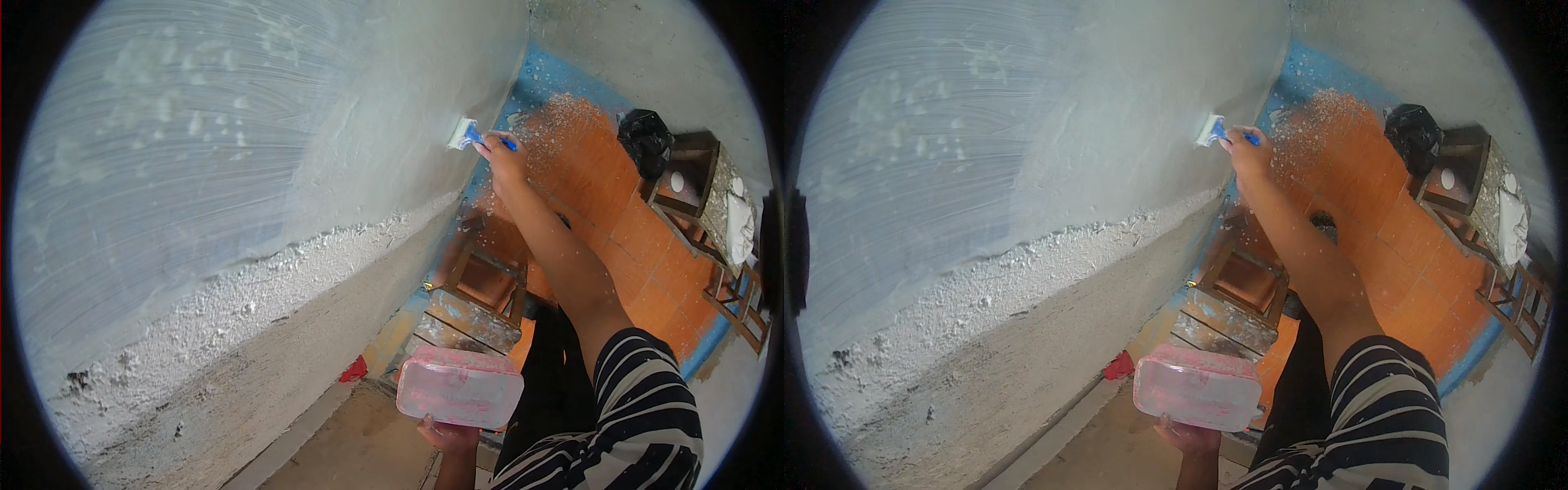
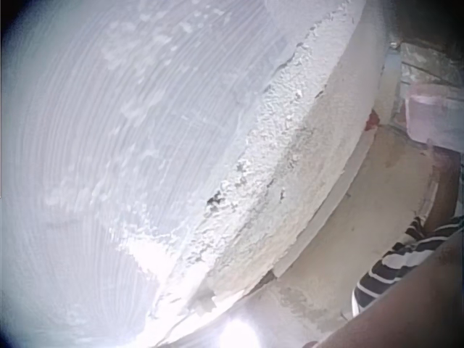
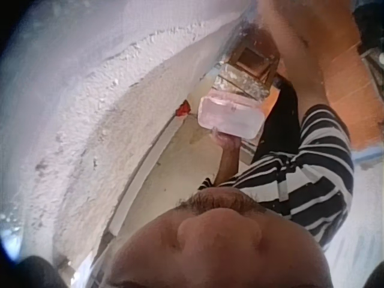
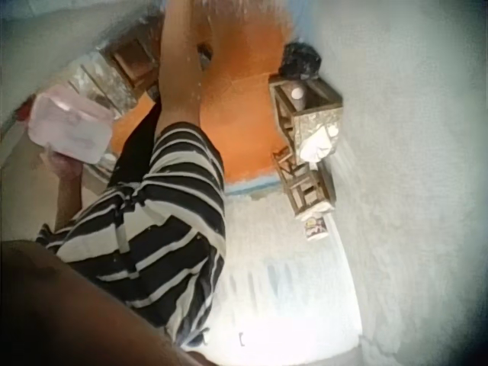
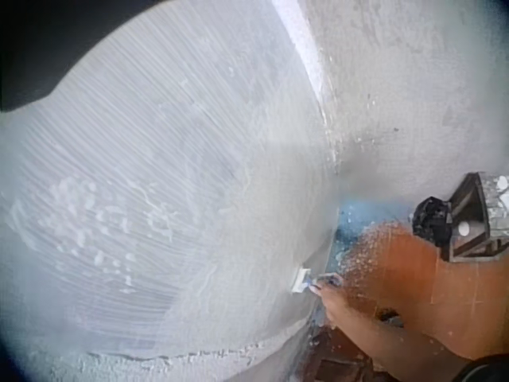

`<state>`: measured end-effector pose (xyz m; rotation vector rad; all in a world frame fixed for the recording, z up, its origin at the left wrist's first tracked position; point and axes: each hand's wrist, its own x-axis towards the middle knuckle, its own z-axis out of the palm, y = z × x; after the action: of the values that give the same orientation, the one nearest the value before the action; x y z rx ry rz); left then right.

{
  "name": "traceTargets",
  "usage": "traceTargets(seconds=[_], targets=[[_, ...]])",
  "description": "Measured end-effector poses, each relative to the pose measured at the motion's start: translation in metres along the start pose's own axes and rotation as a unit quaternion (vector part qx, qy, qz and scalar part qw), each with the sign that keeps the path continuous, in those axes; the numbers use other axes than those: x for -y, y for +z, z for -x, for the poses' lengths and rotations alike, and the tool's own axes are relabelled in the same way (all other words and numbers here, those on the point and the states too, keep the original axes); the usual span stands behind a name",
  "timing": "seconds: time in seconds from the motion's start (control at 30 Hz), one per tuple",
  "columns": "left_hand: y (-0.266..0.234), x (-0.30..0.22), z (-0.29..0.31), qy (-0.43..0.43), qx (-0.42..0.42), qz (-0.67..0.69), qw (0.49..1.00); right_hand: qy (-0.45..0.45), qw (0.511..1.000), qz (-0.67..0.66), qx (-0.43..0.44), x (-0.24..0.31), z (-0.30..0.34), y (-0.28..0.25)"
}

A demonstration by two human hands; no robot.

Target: Applying a white coating to a concrete wall using a paint brush.

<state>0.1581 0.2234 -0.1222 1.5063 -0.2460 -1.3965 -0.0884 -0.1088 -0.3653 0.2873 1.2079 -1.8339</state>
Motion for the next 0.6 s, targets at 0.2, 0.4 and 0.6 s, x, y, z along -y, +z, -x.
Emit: traceTargets(seconds=[0.2, 0.4, 0.6], targets=[[-0.006, -0.011, 0.01, 0.028, 0.027, 0.03, 0.999, -0.041, 0.991, -0.107, 0.068, 0.097, 0.1, 0.057], [0.001, -0.022, 0.018, 0.024, 0.044, 0.056, 0.997, -0.087, 0.954, -0.188, 0.217, 0.167, 0.159, 0.091], [-0.001, -0.021, 0.008, 0.028, 0.033, 0.043, 0.998, -0.102, 0.94, -0.195, 0.261, 0.137, 0.108, 0.06]])
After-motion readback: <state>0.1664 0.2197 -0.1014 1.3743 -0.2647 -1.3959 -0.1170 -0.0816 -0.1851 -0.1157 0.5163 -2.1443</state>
